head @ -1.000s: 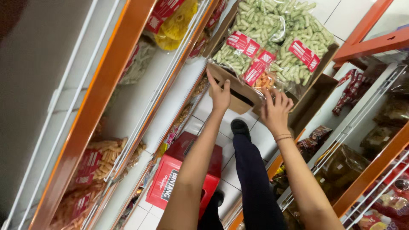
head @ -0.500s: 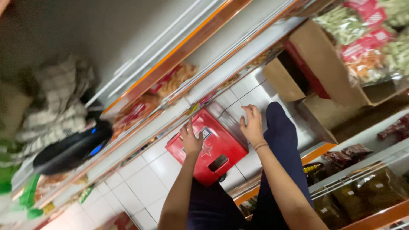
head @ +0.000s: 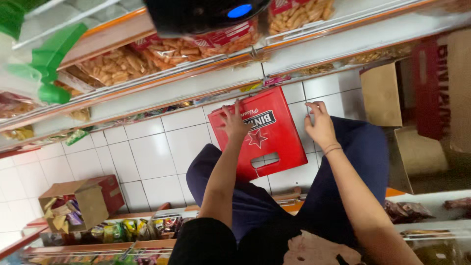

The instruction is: The person handles snack packages on a shelf, uses a handheld scanner to scan an item, wipes the scanner with a cloth, and then cleans the shelf using a spray bottle and the cloth.

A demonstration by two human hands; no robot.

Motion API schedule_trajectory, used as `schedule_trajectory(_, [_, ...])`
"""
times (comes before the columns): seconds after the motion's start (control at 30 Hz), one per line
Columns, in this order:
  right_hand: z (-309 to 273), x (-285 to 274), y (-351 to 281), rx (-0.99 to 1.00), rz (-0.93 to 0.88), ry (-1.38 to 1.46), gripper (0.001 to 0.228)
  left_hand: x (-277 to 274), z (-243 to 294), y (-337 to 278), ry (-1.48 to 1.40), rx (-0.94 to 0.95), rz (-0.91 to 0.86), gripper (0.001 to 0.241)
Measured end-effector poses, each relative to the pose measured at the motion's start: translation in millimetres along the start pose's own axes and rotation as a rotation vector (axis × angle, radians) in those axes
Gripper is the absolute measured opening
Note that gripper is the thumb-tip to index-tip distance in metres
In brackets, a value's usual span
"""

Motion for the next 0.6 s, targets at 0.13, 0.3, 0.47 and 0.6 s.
schedule_trajectory(0.13, [23, -16, 5, -0.039, -0.016, -0.057, 0.037, -22, -23, 9, -0.369, -0.236, 0.044, 0.138])
schedule_trajectory(0.3, [34, -15, 15, -0.083, -0.05, -0.073, 0.036, -13, -34, 9, -0.518, -0.241, -0.073, 0.131])
schedule_trajectory(0.47, [30, -5, 24, -0.13, -0.082, -0.062, 0.036, 9, -17, 8, -0.444, -0.18, -0.058, 0.13])
schedule_trajectory(0.6, [26, -8, 27, -0.151, -0.106, -0.061, 0.036, 16, 22, -2, -0.271, -0.149, -0.126, 0.133])
Point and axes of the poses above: each hand's wrist, its own y-axis towards the middle knuckle, its own x-axis out of the palm, z = x × y, the point moved 1 cm from there along y, towards the middle knuckle, and after that the axes turned 13 degrees about -z, right-handed, at the moved point
